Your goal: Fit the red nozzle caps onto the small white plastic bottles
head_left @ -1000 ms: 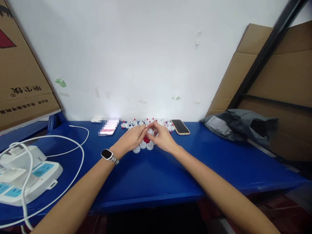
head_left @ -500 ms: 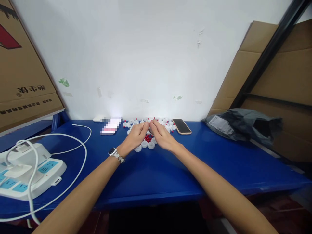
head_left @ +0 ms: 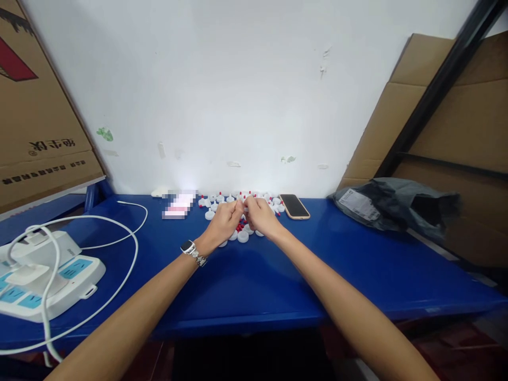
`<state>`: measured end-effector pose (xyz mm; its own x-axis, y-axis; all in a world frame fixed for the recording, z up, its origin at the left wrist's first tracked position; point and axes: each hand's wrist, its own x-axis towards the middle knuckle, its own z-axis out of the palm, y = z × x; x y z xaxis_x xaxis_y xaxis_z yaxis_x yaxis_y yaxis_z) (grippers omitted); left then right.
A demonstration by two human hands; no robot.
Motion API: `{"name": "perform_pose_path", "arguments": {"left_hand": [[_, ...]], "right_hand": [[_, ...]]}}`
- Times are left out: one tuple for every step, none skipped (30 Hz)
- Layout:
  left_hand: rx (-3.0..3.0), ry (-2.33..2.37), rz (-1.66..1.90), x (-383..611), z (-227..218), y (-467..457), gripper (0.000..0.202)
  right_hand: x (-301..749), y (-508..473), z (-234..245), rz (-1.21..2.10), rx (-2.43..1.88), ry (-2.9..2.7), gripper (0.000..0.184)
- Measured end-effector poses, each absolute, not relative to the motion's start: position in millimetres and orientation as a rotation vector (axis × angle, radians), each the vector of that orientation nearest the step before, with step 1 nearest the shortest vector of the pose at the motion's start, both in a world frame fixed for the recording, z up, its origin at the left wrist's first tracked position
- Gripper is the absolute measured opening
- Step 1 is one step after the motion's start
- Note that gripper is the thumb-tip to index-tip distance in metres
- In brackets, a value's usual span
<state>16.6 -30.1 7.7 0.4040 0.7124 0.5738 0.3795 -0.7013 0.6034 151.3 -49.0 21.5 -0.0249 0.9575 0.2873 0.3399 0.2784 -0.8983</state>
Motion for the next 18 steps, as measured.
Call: {"name": "perform_pose_path", "arguments": {"left_hand": [[2.229,0.937,1.228,17.4,6.9,-29.1,0.046],[2.164,0.924,1.263,17.6,6.9,-27.8,0.047],[2.098,0.900,1.315,17.1,7.6,-26.4,0.047],[2.038,0.869,1.370,15.9,9.1,-25.0,0.047],[1.996,0.843,1.417,14.1,11.1,-23.8,0.047],[1.984,0.830,1.437,11.8,13.4,-22.8,0.047],[2.015,0.831,1.408,9.2,15.7,-22.2,0.047],[2.075,0.845,1.349,6.2,17.7,-21.6,0.046],[2.155,0.865,1.266,3.1,19.0,-21.0,0.044],[2.244,0.889,1.178,-0.1,19.4,-20.2,0.042],[2.332,0.911,1.103,-3.3,19.0,-19.0,0.040],[2.417,0.924,1.043,-6.4,17.7,-17.5,0.037],[2.496,0.929,0.996,-9.3,15.6,-15.6,0.034],[2.569,0.931,0.959,-11.8,13.1,-13.6,0.031],[2.634,0.932,0.923,-13.9,10.4,-11.7,0.028],[2.684,0.935,0.886,-15.7,7.9,-10.0,0.026],[2.719,0.944,0.851,-17.0,5.8,-8.6,0.026],[2.739,0.958,0.825,-18.1,4.4,-7.6,0.026]], "right_hand": [[152.3,-47.2,19.8,0.834,-1.238,-1.517,0.036],[153.5,-45.5,17.8,0.892,-1.234,-1.469,0.035],[154.7,-43.9,15.8,0.952,-1.229,-1.417,0.033],[155.9,-42.5,13.8,0.999,-1.223,-1.368,0.031],[156.8,-41.4,12.0,1.023,-1.218,-1.334,0.030],[157.4,-40.7,10.6,1.018,-1.212,-1.325,0.028],[157.8,-40.2,9.5,0.985,-1.203,-1.340,0.027],[158.2,-40.0,9.0,0.934,-1.190,-1.371,0.026],[158.7,-40.0,8.9,0.882,-1.175,-1.406,0.025],[159.7,-40.3,9.3,0.840,-1.161,-1.438,0.025],[161.2,-40.7,10.1,0.814,-1.152,-1.458,0.024],[163.3,-41.2,11.0,0.804,-1.150,-1.463,0.023],[166.0,-41.7,11.8,0.806,-1.153,-1.460,0.023],[169.1,-42.0,12.5,0.817,-1.156,-1.452,0.024],[172.3,-42.1,12.8,0.832,-1.155,-1.442,0.025],[175.4,-41.9,12.7,0.843,-1.149,-1.435,0.027],[178.2,-41.4,12.1,0.836,-1.143,-1.436,0.028],[180.6,-40.7,11.2,0.804,-1.139,-1.451,0.029]]}}
